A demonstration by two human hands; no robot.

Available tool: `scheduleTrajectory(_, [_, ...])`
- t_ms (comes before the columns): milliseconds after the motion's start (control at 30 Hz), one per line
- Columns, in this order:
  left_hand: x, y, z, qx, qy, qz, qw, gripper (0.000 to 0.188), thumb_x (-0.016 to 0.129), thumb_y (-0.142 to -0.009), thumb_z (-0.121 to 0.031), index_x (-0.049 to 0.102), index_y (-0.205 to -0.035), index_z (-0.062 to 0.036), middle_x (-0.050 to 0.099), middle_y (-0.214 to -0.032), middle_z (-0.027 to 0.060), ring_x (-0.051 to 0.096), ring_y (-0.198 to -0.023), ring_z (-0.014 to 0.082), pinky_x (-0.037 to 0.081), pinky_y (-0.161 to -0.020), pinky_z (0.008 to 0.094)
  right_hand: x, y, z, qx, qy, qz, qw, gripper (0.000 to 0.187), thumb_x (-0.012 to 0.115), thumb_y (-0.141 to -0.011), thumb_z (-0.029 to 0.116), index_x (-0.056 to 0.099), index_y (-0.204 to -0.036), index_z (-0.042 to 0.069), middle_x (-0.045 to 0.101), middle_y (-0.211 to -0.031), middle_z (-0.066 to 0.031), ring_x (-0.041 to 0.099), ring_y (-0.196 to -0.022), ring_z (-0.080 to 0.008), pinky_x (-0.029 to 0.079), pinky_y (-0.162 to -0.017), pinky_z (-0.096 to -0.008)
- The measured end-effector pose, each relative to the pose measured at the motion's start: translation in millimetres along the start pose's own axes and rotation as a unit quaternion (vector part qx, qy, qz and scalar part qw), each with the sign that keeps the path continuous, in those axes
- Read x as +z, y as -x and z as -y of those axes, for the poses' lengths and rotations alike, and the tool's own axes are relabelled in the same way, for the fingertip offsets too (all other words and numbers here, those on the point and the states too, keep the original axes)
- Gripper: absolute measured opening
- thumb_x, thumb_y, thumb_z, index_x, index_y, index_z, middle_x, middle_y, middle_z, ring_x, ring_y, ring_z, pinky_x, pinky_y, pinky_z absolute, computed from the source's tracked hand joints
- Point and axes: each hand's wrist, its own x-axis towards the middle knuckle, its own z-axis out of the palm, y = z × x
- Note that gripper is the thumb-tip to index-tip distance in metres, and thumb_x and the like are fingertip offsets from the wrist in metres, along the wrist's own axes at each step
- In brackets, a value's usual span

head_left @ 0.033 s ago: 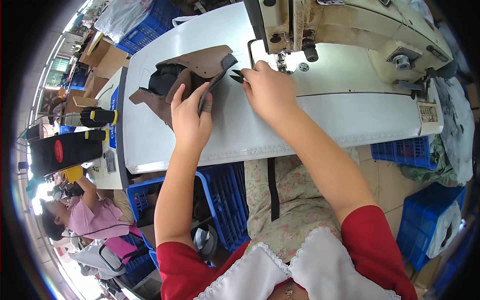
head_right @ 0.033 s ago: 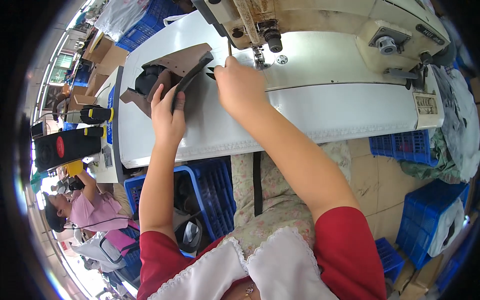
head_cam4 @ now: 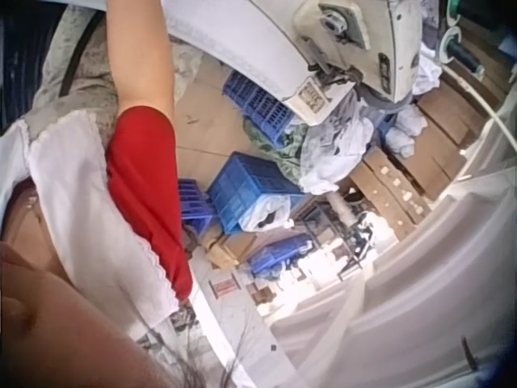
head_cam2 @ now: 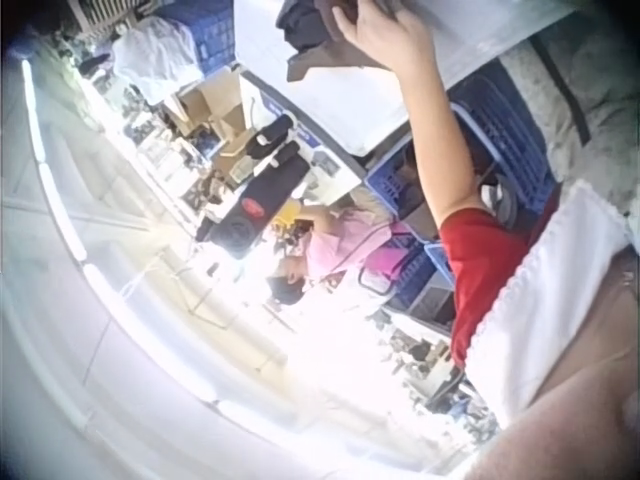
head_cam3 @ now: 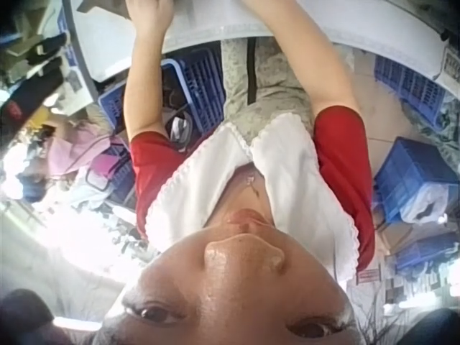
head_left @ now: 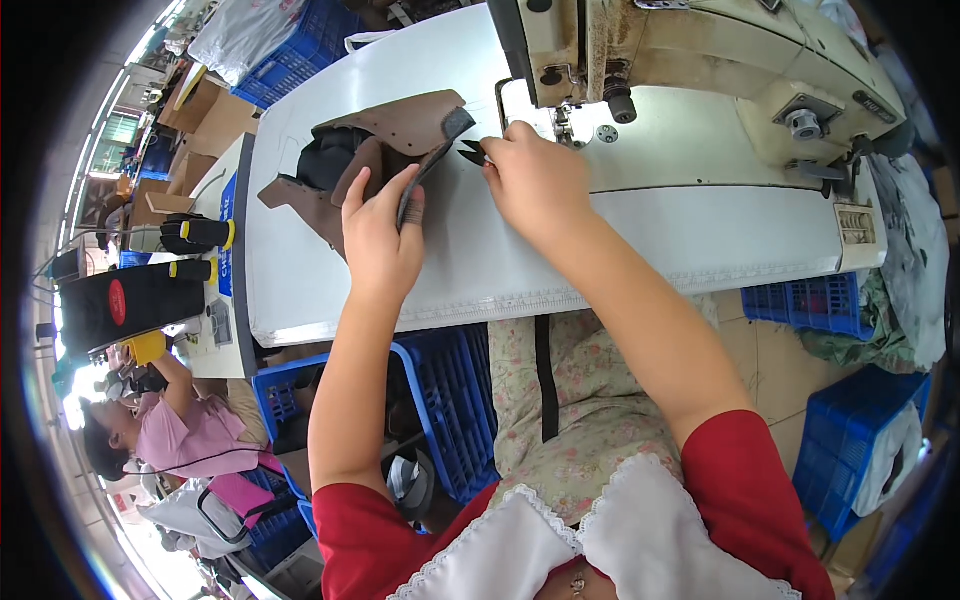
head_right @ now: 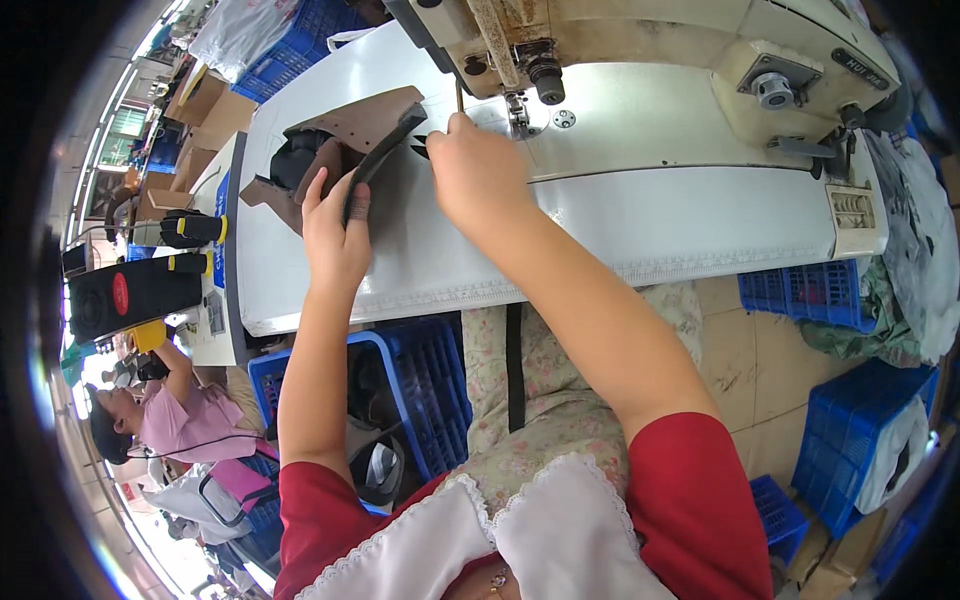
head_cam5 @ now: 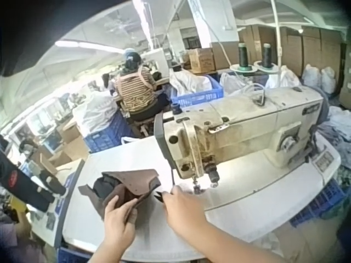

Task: Stitching leather boot components using an industrial sewing machine.

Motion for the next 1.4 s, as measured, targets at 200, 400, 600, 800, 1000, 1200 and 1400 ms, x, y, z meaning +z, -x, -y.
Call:
scheduleTrajectory(200, [-1.2,-0.2,-2.1,0.008,-0.011,0.013,1.000,0.023,0.061,-0.091,-0.009,0.068,-0.112,-0.0035,0.071,-0.082,0.0144,0.065,-0.093,0.0306,0.035,-0.109,0.0428,6.2,-7.3,2.0,-0.003,-0.014,-0.006,1.000,0.013,0.067,-0.084,0.017,0.072,-0.094,0.010,0.062,-0.089,-0.0098,0.066,-0.076,-0.0297,0.054,-0.068,-0.0418])
scheduleTrajectory(400, [-7.9,6.6,10.4,0.065,-0.026,0.072,0.995,0.048,0.064,-0.068,-0.002,0.063,-0.116,-0.0006,0.070,-0.113,0.0147,0.064,-0.110,0.0260,0.032,-0.113,0.0441,5.2,3.2,-3.8,0.008,-0.069,-0.010,0.998,0.009,0.064,-0.081,0.010,0.069,-0.087,0.006,0.062,-0.093,-0.0141,0.066,-0.082,-0.0343,0.054,-0.072,-0.0451])
scheduleTrajectory(600, [-21.1,19.4,13.1,0.101,-0.048,0.106,0.988,0.055,0.061,-0.064,0.000,0.062,-0.119,-0.0020,0.068,-0.119,0.0129,0.064,-0.113,0.0245,0.030,-0.114,0.0455,1.5,11.0,-24.1,0.042,-0.082,-0.044,0.995,0.013,0.067,-0.084,0.016,0.065,-0.092,0.006,0.060,-0.092,-0.0121,0.065,-0.079,-0.0336,0.053,-0.069,-0.0450])
scheduleTrajectory(800, [-30.4,31.4,25.1,0.087,-0.019,0.090,0.992,0.061,0.056,-0.058,0.003,0.061,-0.119,-0.0002,0.068,-0.119,0.0136,0.063,-0.113,0.0250,0.032,-0.113,0.0458,13.3,-12.3,-14.1,0.034,0.010,0.025,0.999,0.025,0.067,-0.086,0.015,0.067,-0.110,0.009,0.062,-0.097,-0.0094,0.067,-0.080,-0.0286,0.054,-0.070,-0.0417])
scheduleTrajectory(1000, [-31.0,36.9,29.3,0.071,-0.016,0.057,0.996,0.034,0.060,-0.086,-0.001,0.064,-0.120,-0.0040,0.071,-0.112,0.0106,0.067,-0.097,0.0258,0.033,-0.111,0.0469,23.4,-27.3,-4.1,-0.022,0.023,0.010,0.999,0.018,0.063,-0.086,0.012,0.067,-0.103,0.007,0.060,-0.094,-0.0112,0.067,-0.079,-0.0295,0.054,-0.069,-0.0422])
scheduleTrajectory(1200, [-30.3,37.1,27.7,0.069,-0.017,0.052,0.996,0.033,0.059,-0.086,-0.001,0.064,-0.119,-0.0036,0.071,-0.111,0.0102,0.067,-0.095,0.0250,0.034,-0.111,0.0469,20.3,-31.6,4.0,-0.023,0.006,0.028,0.999,0.010,0.064,-0.077,0.000,0.066,-0.086,0.005,0.060,-0.097,-0.0138,0.068,-0.086,-0.0294,0.056,-0.070,-0.0407])
scheduleTrajectory(1400, [-29.3,36.4,27.0,0.071,-0.021,0.050,0.996,0.034,0.060,-0.085,-0.001,0.064,-0.119,-0.0037,0.071,-0.110,0.0105,0.067,-0.094,0.0253,0.034,-0.111,0.0466,26.7,-30.5,4.3,-0.034,0.007,0.007,0.999,0.006,0.061,-0.082,0.006,0.066,-0.085,0.003,0.060,-0.088,-0.0132,0.066,-0.074,-0.0325,0.054,-0.066,-0.0431])
